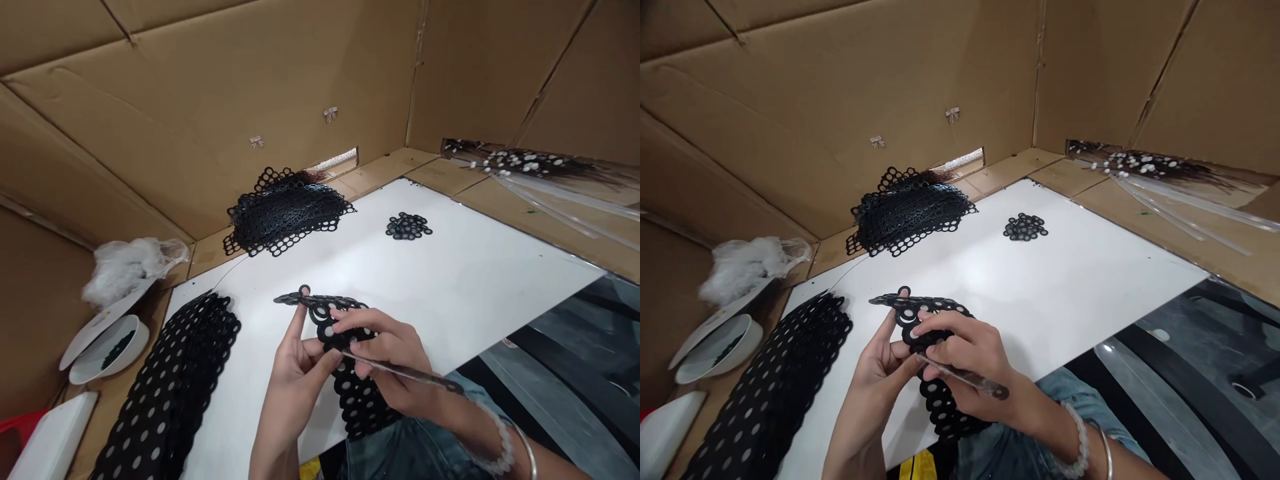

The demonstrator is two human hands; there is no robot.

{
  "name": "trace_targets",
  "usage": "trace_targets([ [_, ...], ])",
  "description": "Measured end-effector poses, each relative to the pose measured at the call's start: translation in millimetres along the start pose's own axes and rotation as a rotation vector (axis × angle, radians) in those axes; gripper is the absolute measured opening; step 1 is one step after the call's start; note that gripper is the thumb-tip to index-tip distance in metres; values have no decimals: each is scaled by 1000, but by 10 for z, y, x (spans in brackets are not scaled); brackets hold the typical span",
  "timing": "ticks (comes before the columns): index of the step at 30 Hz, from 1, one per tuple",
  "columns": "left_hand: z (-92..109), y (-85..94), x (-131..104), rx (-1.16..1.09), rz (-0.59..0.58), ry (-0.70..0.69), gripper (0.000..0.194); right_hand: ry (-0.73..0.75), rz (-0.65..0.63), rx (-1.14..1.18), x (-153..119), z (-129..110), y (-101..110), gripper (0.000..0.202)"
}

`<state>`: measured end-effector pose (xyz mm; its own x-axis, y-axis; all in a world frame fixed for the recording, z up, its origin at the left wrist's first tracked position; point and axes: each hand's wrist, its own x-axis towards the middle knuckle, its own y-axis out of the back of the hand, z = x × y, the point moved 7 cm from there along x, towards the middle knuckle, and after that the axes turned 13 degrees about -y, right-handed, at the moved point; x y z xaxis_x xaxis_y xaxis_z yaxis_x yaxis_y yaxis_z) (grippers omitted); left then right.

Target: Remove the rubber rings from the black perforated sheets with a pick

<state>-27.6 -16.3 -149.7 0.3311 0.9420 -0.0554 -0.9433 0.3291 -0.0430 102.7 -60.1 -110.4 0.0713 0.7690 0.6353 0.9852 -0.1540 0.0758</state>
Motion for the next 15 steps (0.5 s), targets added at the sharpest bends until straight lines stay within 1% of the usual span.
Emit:
trace_targets([
  [5,-43,21,24,-23,-5,-32,98,26,38,-62,0,6,-30,19],
  [10,-23,33,12,28,31,-51,98,-107,115,-155,-49,224,-82,21],
  [11,-11,30,10,46,34,-61,98,-100,124,-191,-66,260,-100,19],
  [13,12,3,7,92,11,-85,96,-39,132,-273,-99,299,-141,14],
  [15,27,-35,5,135,-31,-108,94,13,134,-366,-120,320,-175,16],
])
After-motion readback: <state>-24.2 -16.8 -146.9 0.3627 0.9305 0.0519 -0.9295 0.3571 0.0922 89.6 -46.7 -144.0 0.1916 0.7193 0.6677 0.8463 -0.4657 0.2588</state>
